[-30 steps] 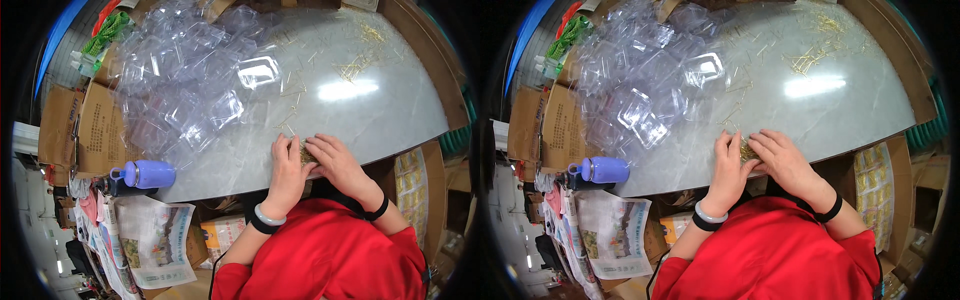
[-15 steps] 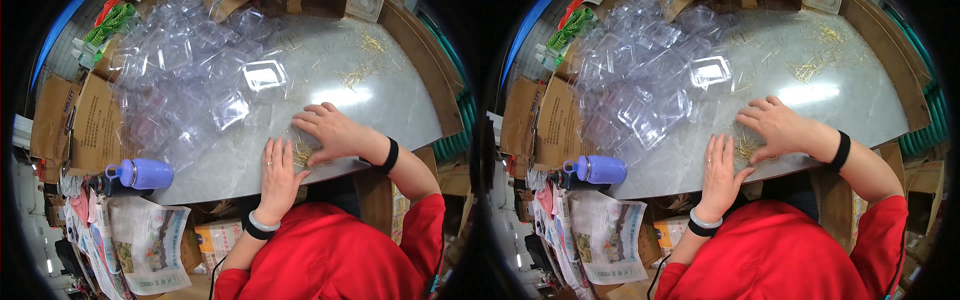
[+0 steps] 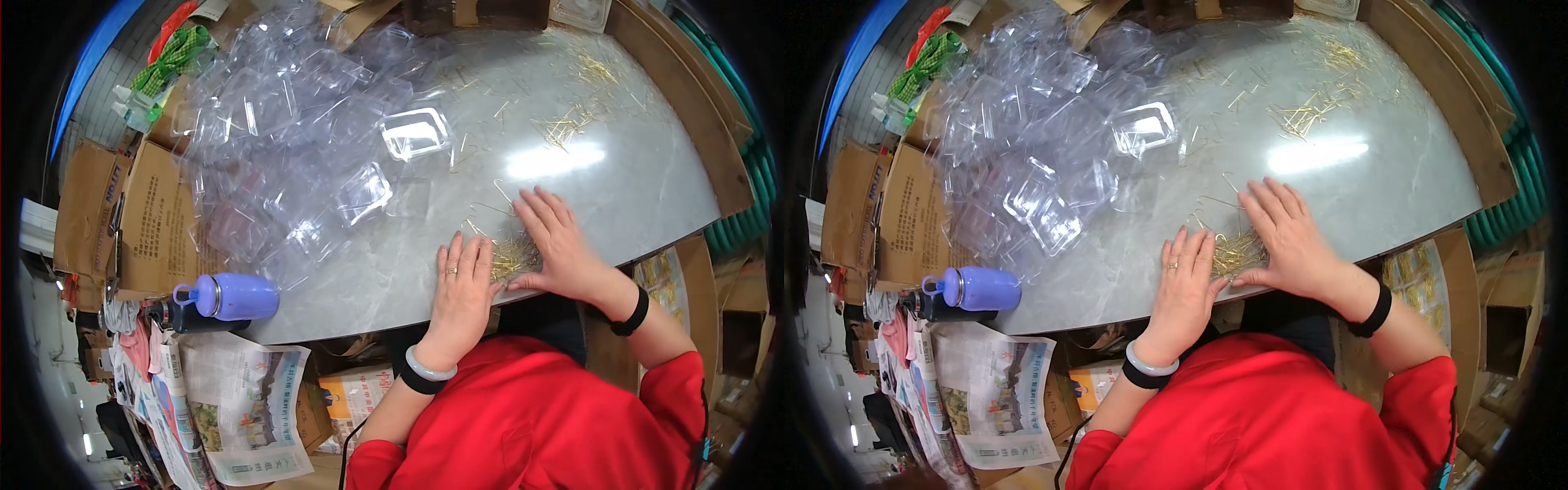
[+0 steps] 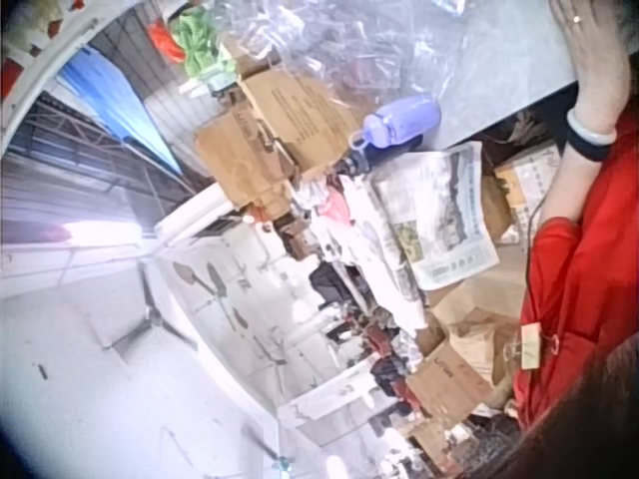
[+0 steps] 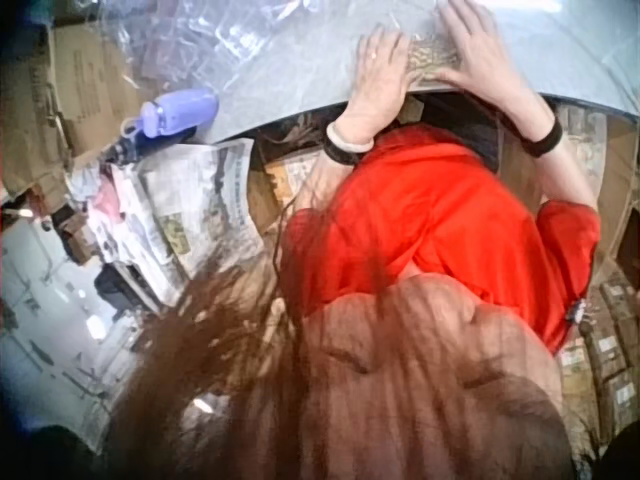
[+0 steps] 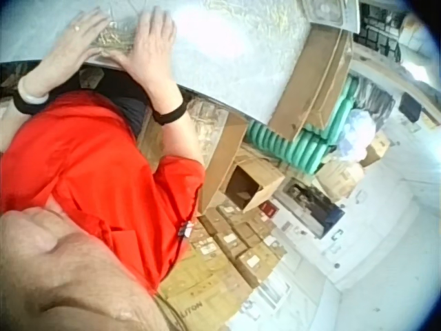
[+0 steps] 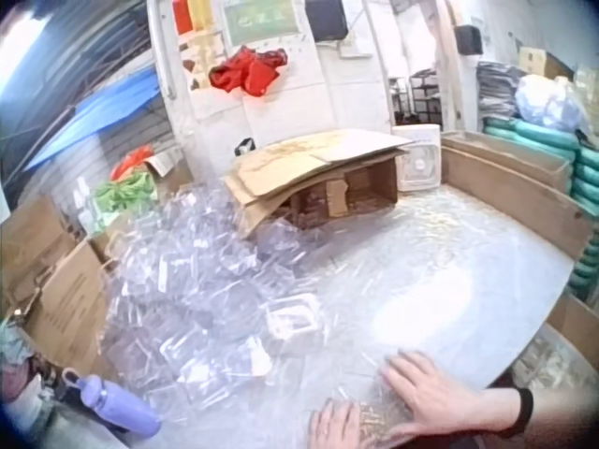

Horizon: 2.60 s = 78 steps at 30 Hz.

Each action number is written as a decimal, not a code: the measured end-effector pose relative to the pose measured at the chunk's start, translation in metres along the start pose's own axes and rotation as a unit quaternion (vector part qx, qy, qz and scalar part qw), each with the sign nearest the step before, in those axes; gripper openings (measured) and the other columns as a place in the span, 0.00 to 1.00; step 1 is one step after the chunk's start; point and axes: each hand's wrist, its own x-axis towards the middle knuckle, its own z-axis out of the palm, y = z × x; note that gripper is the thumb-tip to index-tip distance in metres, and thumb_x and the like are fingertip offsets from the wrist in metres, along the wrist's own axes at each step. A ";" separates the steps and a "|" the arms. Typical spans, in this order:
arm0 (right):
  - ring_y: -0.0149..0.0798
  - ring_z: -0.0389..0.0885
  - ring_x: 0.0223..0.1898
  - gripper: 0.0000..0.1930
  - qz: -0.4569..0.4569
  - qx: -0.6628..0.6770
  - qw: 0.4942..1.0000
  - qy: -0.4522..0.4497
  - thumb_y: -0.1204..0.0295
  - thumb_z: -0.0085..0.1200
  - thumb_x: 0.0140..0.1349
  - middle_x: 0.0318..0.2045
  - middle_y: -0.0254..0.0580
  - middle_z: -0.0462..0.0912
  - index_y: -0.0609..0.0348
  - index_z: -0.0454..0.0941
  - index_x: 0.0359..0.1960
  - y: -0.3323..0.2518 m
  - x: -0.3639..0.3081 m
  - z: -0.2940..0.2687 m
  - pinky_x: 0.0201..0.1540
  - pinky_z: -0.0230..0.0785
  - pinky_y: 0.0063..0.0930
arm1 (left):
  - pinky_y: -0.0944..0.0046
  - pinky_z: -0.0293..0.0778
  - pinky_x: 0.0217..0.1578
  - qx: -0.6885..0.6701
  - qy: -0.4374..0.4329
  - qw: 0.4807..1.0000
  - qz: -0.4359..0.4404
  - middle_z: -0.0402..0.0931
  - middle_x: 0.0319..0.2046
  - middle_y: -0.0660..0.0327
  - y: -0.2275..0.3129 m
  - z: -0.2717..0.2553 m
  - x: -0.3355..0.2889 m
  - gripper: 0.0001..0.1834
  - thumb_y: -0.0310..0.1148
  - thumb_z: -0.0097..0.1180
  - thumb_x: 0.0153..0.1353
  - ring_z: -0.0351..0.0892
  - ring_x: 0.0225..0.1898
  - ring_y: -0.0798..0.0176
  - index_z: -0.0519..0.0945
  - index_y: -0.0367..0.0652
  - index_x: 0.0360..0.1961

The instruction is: Sort small gold-colored metal clips and pack them into plastic bags.

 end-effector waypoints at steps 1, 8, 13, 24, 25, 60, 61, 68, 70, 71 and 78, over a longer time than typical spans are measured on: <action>0.57 0.63 0.71 0.50 0.000 -0.006 1.000 -0.006 0.53 0.76 0.44 0.67 0.55 0.68 0.62 0.66 0.68 0.007 0.001 0.001 0.72 0.54 0.56 | 0.36 0.50 0.73 0.000 0.001 1.000 -0.001 0.58 0.71 0.43 0.000 0.001 0.000 0.39 0.31 0.63 0.64 0.53 0.74 0.35 0.61 0.31 0.72; 0.58 0.65 0.70 0.39 -0.185 0.161 0.960 -0.135 0.63 0.72 0.51 0.65 0.51 0.73 0.59 0.70 0.66 0.035 0.019 0.005 0.73 0.57 0.53 | 0.36 0.48 0.74 -0.027 0.040 0.999 -0.008 0.55 0.73 0.44 0.000 -0.001 0.003 0.42 0.34 0.65 0.63 0.51 0.75 0.36 0.59 0.33 0.74; 0.55 0.72 0.62 0.32 -0.103 0.142 0.984 -0.029 0.71 0.70 0.51 0.57 0.46 0.77 0.57 0.75 0.60 0.015 0.000 0.003 0.65 0.67 0.47 | 0.35 0.50 0.73 0.032 -0.025 0.999 0.001 0.54 0.74 0.45 -0.004 -0.010 0.006 0.43 0.38 0.65 0.63 0.52 0.76 0.37 0.59 0.35 0.74; 0.64 0.57 0.74 0.33 0.030 0.275 0.960 0.050 0.76 0.60 0.64 0.70 0.60 0.64 0.68 0.61 0.69 -0.009 -0.017 0.030 0.74 0.57 0.49 | 0.34 0.50 0.72 0.034 0.012 0.999 0.016 0.59 0.67 0.42 0.006 0.011 0.018 0.29 0.26 0.53 0.69 0.53 0.73 0.32 0.64 0.32 0.70; 0.64 0.57 0.74 0.34 0.021 0.251 0.967 0.042 0.74 0.61 0.63 0.71 0.59 0.63 0.68 0.61 0.70 -0.003 -0.015 0.022 0.74 0.56 0.50 | 0.34 0.49 0.72 0.033 0.006 0.999 0.017 0.59 0.67 0.42 0.006 0.010 0.017 0.29 0.25 0.52 0.69 0.53 0.73 0.32 0.63 0.32 0.71; 0.64 0.61 0.72 0.33 0.080 0.122 0.988 0.042 0.76 0.62 0.62 0.70 0.60 0.63 0.69 0.63 0.68 0.000 -0.022 0.010 0.73 0.58 0.50 | 0.42 0.53 0.73 -0.014 -0.042 0.999 -0.025 0.62 0.69 0.44 -0.003 -0.025 0.015 0.48 0.34 0.73 0.54 0.54 0.74 0.36 0.61 0.32 0.72; 0.64 0.61 0.72 0.33 0.064 0.120 0.990 0.048 0.76 0.61 0.63 0.70 0.63 0.63 0.72 0.61 0.68 -0.006 -0.026 0.013 0.73 0.58 0.50 | 0.41 0.51 0.74 -0.026 -0.039 0.999 -0.016 0.61 0.70 0.44 -0.003 -0.017 0.015 0.48 0.34 0.73 0.55 0.53 0.74 0.35 0.60 0.33 0.72; 0.62 0.62 0.72 0.39 -0.018 0.289 0.957 0.010 0.74 0.66 0.58 0.70 0.64 0.63 0.70 0.60 0.70 -0.020 -0.008 0.026 0.72 0.59 0.50 | 0.34 0.47 0.74 -0.066 -0.037 0.997 -0.012 0.58 0.68 0.46 -0.006 -0.001 0.014 0.39 0.23 0.64 0.58 0.50 0.75 0.34 0.62 0.35 0.70; 0.58 0.66 0.70 0.44 -0.044 0.251 0.967 0.010 0.71 0.72 0.52 0.68 0.60 0.66 0.65 0.61 0.70 -0.009 -0.004 0.014 0.70 0.62 0.45 | 0.35 0.48 0.74 -0.073 -0.024 0.997 -0.012 0.60 0.67 0.46 -0.006 0.000 0.014 0.38 0.22 0.64 0.58 0.53 0.74 0.34 0.63 0.35 0.70; 0.57 0.67 0.69 0.45 -0.055 0.216 0.975 -0.003 0.71 0.72 0.51 0.67 0.58 0.68 0.64 0.62 0.70 -0.003 -0.002 0.008 0.69 0.63 0.43 | 0.35 0.49 0.73 -0.078 -0.012 0.997 -0.008 0.61 0.66 0.45 -0.006 0.001 0.013 0.37 0.22 0.64 0.58 0.55 0.73 0.34 0.64 0.35 0.69; 0.51 0.75 0.53 0.39 -0.027 0.152 0.988 -0.011 0.73 0.72 0.48 0.51 0.48 0.79 0.61 0.70 0.65 0.005 0.005 0.002 0.59 0.69 0.40 | 0.35 0.53 0.71 -0.080 0.051 0.995 0.002 0.68 0.61 0.44 -0.006 0.009 0.014 0.33 0.26 0.63 0.62 0.63 0.69 0.34 0.66 0.34 0.68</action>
